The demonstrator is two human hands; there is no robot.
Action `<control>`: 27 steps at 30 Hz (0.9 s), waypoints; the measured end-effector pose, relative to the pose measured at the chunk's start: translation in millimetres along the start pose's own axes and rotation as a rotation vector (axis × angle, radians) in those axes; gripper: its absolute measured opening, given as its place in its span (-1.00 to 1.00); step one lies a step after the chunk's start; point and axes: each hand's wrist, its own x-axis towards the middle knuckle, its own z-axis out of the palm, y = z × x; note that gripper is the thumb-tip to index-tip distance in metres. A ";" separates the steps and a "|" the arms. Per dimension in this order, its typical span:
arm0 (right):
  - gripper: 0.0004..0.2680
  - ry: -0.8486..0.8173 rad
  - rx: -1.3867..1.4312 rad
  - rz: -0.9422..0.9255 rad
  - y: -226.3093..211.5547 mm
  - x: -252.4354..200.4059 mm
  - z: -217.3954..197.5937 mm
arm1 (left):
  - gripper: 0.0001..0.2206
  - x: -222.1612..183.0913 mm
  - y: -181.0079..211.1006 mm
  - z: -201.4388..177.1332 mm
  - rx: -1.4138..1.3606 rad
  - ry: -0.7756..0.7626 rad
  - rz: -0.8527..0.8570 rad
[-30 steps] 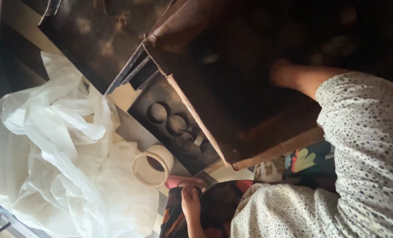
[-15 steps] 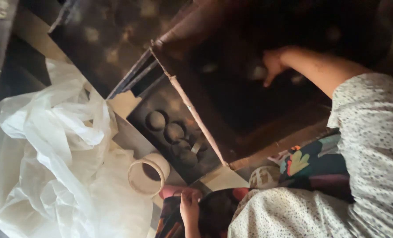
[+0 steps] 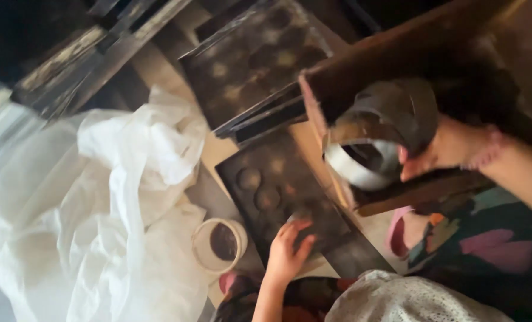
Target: Organizing and cleaning circular baking rings and metal trays in a bakery.
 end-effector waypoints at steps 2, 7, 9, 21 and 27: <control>-0.53 -0.058 0.291 -0.037 -11.7 -4.5 41.9 | -0.67 2.9 26.4 -13.6 -0.156 0.009 0.173; -0.60 -0.024 0.217 -0.348 -70.0 14.1 167.8 | -0.39 -15.8 29.5 -5.9 -0.826 0.223 0.312; -0.70 -0.074 0.254 -0.405 -36.2 25.8 190.3 | -0.31 -22.0 19.4 2.7 -1.215 0.249 0.230; -0.68 0.423 -0.369 -0.575 -70.8 38.5 287.8 | -0.20 -9.3 -32.8 -4.3 -1.004 0.352 0.105; -0.75 0.536 -0.219 -0.440 -7.3 38.0 299.1 | -0.42 6.7 -39.0 -13.2 -1.027 0.464 -0.192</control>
